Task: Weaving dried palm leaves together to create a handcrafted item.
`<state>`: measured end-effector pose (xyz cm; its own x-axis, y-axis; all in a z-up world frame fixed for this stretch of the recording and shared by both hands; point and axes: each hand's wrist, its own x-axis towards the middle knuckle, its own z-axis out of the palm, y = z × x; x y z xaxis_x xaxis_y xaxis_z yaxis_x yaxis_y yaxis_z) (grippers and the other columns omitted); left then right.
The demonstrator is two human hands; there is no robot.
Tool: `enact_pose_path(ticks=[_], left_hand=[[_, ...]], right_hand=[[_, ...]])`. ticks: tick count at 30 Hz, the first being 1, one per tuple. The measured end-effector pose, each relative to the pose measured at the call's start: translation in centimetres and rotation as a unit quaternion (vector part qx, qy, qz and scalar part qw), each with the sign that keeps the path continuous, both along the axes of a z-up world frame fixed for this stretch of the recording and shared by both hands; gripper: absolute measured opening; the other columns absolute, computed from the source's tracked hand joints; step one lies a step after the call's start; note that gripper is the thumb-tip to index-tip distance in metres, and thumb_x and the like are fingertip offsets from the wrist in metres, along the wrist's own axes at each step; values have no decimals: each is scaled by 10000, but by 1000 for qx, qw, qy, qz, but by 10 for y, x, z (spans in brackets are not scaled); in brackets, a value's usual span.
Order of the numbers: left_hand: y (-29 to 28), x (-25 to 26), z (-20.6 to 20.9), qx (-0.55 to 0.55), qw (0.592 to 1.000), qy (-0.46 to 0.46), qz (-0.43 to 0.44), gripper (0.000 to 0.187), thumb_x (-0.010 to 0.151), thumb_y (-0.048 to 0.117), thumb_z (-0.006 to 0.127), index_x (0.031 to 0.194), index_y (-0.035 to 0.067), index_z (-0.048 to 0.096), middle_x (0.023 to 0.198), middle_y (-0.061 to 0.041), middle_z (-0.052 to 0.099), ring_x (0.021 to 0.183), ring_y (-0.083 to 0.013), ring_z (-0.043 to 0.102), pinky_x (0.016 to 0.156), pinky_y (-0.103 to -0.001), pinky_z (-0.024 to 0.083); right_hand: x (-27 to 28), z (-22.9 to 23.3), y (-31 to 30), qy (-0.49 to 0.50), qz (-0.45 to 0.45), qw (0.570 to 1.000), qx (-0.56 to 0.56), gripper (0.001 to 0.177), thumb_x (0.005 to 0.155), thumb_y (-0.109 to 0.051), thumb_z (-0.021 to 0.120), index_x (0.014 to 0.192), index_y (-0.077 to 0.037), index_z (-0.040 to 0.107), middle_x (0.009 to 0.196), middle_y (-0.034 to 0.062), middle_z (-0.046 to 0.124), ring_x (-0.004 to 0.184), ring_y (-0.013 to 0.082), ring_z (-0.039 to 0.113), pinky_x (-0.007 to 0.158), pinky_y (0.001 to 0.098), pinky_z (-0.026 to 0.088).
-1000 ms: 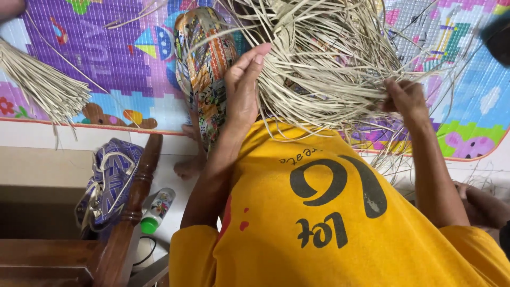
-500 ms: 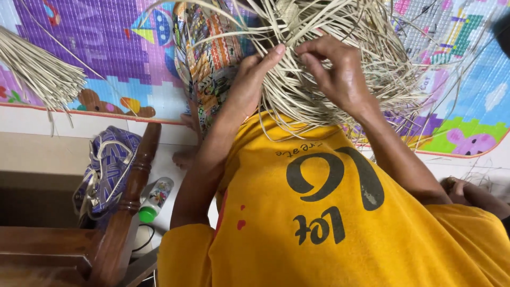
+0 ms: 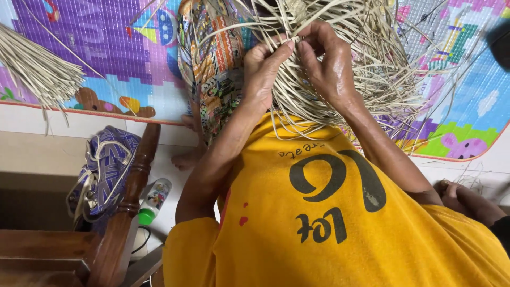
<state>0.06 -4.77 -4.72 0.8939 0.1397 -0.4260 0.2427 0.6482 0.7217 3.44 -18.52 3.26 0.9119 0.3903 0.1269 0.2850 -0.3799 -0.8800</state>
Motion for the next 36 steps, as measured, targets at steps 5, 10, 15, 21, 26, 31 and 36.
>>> enact_pose_path(ticks=[5, 10, 15, 21, 26, 31, 36], left_hand=[[-4, 1, -5, 15, 999, -27, 25, 209, 807, 30, 796, 1003, 54, 726, 875, -101, 687, 803, -189, 668, 724, -297, 631], [-10, 1, -2, -5, 998, -59, 12, 193, 819, 2, 790, 992, 40, 713, 931, -134, 696, 841, -214, 679, 764, -308, 633], [-16, -1, 7, 33, 991, -128, 15, 171, 868, -33, 740, 1008, 35, 669, 931, -108, 641, 784, -177, 644, 692, -240, 614], [-11, 3, -2, 100, 993, -51, -39, 307, 865, 27, 764, 1147, 39, 641, 966, -144, 674, 742, -182, 667, 599, -270, 606], [-6, 17, -16, 59, 993, -68, -78, 304, 864, 83, 746, 1134, -17, 646, 982, -163, 682, 874, -236, 692, 785, -337, 658], [8, 3, -12, -22, 961, -161, -223, 445, 1012, -19, 573, 1344, 4, 278, 1562, -336, 365, 556, -30, 455, 387, -138, 318], [7, 23, 25, 0, 986, -59, -159, 383, 895, 137, 715, 1193, -40, 552, 1001, -140, 619, 844, -181, 609, 714, -269, 524]], right_hand=[[1, 12, 0, -14, 9, 1000, -9, 141, 935, 154, 651, 1059, 93, 676, 925, 179, 678, 736, 204, 617, 657, 278, 554], [2, 7, 0, -47, 17, 998, -41, 241, 938, 175, 608, 1147, 73, 671, 1010, 215, 684, 730, 211, 604, 601, 275, 555], [10, 7, -9, -89, 30, 991, -100, 204, 910, 165, 629, 1076, 77, 709, 860, 150, 661, 616, 179, 544, 493, 272, 450], [17, -4, -18, -24, 3, 999, -43, 188, 939, 121, 791, 884, 32, 635, 761, 118, 648, 594, 165, 611, 484, 237, 517], [8, 12, -8, -26, -56, 995, -83, 217, 956, -59, 873, 792, -26, 735, 746, 48, 514, 683, 173, 420, 535, 253, 393], [-27, 92, 44, 120, 161, 976, 83, 67, 916, 73, 700, 882, 34, 742, 588, 73, 631, 381, 65, 414, 285, 166, 326], [-36, 94, 54, -72, 140, 987, 25, 99, 903, -38, 763, 951, -4, 683, 787, 61, 601, 570, 127, 489, 476, 238, 433]])
